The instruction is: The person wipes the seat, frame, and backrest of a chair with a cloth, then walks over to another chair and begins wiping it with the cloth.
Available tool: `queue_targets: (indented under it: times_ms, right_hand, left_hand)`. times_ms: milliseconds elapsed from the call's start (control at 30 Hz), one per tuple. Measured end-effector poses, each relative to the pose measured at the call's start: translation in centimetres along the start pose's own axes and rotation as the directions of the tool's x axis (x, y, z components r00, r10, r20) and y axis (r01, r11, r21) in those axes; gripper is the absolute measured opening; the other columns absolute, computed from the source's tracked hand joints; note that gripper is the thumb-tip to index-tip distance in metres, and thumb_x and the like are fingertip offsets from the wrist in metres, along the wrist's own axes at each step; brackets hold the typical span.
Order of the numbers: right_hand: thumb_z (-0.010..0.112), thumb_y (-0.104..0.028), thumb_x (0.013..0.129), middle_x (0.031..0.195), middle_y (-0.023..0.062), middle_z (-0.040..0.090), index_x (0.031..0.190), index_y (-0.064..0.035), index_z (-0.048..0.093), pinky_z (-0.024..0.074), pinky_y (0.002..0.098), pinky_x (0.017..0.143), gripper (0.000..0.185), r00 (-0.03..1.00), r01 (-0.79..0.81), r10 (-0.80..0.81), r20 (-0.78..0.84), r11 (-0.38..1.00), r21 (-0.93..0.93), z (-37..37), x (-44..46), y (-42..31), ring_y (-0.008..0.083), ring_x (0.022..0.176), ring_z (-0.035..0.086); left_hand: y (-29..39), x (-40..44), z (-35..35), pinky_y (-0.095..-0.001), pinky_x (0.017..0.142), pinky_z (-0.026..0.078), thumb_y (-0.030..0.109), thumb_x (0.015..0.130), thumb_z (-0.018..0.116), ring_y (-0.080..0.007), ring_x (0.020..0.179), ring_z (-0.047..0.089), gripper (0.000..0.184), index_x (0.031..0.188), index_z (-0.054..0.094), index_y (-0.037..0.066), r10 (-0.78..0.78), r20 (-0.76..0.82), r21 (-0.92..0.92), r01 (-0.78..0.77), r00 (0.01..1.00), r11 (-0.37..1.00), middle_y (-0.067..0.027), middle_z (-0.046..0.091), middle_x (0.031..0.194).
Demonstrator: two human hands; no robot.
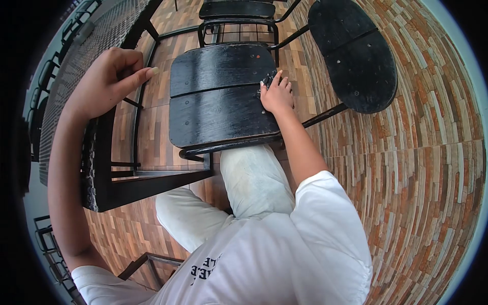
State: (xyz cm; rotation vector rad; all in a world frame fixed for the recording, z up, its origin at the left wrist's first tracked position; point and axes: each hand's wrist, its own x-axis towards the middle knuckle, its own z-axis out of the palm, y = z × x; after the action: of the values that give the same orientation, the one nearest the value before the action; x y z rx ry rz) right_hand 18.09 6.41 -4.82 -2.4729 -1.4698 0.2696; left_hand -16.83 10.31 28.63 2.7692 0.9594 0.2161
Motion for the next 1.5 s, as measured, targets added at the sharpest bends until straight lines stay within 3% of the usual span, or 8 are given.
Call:
queue_targets:
  times_ms: [67,233,333,500,700,1067,1233,1500]
  right_hand:
    - [0.043,-0.057,0.104,0.165,0.0329,0.024,0.165,-0.0017,0.010,0.0355,0.0567,0.119,0.089,0.990,-0.137,0.130,0.052,0.979,0.152,-0.2,2.8,-1.4,0.0507,0.149,0.033]
    - [0.043,-0.059,0.104,0.167,0.0301,0.023,0.166,-0.0028,0.010,0.0281,0.0569,0.123,0.090,0.973,-0.229,0.229,0.008,0.966,0.119,0.2,9.3,-5.1,0.0463,0.153,0.029]
    - [0.043,-0.062,0.103,0.170,0.0261,0.020,0.167,-0.0068,0.011,0.0169,0.0566,0.127,0.090,0.992,-0.070,0.060,-0.108,0.993,-0.093,0.6,11.6,-6.8,0.0430,0.157,0.020]
    - [0.043,-0.066,0.101,0.172,0.0222,0.016,0.168,-0.0110,0.013,0.0078,0.0571,0.128,0.092,0.973,0.188,-0.203,-0.112,0.973,-0.131,2.0,10.5,-8.4,0.0415,0.160,0.012]
    - [0.048,-0.078,0.093,0.173,0.0216,0.014,0.168,-0.0215,0.020,0.0069,0.0647,0.125,0.098,0.815,0.571,-0.562,0.139,0.820,-0.038,0.3,-4.0,-9.4,0.0436,0.159,0.010]
    - [0.050,-0.067,0.099,0.169,0.0302,0.015,0.167,-0.0260,0.025,0.0125,0.0617,0.125,0.083,0.871,0.487,-0.485,0.072,0.873,-0.006,-2.0,-13.7,-2.3,0.0507,0.157,0.011]
    - [0.047,-0.065,0.102,0.170,0.0298,0.013,0.167,-0.0234,0.023,0.0135,0.0587,0.126,0.081,0.917,0.390,-0.380,0.120,0.919,-0.066,-1.9,-8.1,-2.2,0.0504,0.157,0.011]
    - [0.037,-0.067,0.103,0.171,0.0283,0.009,0.168,-0.0128,0.015,0.0037,0.0580,0.127,0.088,0.990,0.010,-0.024,-0.141,0.995,-0.098,2.5,8.0,-6.8,0.0481,0.159,0.002]
  left_hand:
    - [0.3,0.0,0.1,-0.0306,0.049,0.035,0.030,0.100,0.071,-0.0117,0.049,0.038,0.043,0.068,0.059,0.004,-0.017,-0.010,0.007,0.018,1.000,1.000,-0.0008,0.044,0.054]
    - [0.1,0.1,0.2,-0.0310,0.050,0.037,0.030,0.099,0.071,-0.0126,0.049,0.041,0.042,0.068,0.059,0.003,0.027,-0.047,0.035,-0.026,0.999,0.999,-0.0014,0.046,0.054]
    - [0.4,0.1,0.1,-0.0313,0.051,0.038,0.030,0.099,0.071,-0.0129,0.049,0.041,0.043,0.068,0.059,0.003,0.015,-0.048,0.013,-0.014,0.999,1.000,-0.0017,0.046,0.054]
    - [0.3,-0.1,-0.1,-0.0313,0.051,0.037,0.033,0.099,0.071,-0.0129,0.049,0.040,0.045,0.068,0.059,0.004,-0.007,-0.028,-0.039,0.006,1.000,0.999,-0.0018,0.045,0.054]
    - [0.4,-0.1,-0.1,-0.0309,0.050,0.035,0.035,0.099,0.071,-0.0126,0.049,0.039,0.046,0.067,0.058,0.004,-0.013,-0.012,-0.021,0.013,1.000,1.000,-0.0013,0.044,0.054]
    - [0.1,0.0,0.2,-0.0293,0.049,0.035,0.038,0.098,0.072,-0.0124,0.048,0.042,0.046,0.069,0.060,0.005,0.013,0.025,0.044,-0.014,1.000,0.999,-0.0018,0.046,0.053]
    - [0.3,0.0,0.0,-0.0292,0.050,0.038,0.037,0.098,0.073,-0.0133,0.048,0.047,0.041,0.074,0.066,0.004,0.018,0.024,0.064,-0.019,1.000,0.998,-0.0034,0.052,0.054]
    - [0.3,0.0,0.0,-0.0293,0.051,0.040,0.037,0.096,0.074,-0.0136,0.050,0.050,0.037,0.081,0.071,0.003,0.033,0.003,0.037,-0.033,0.999,0.999,-0.0038,0.056,0.058]
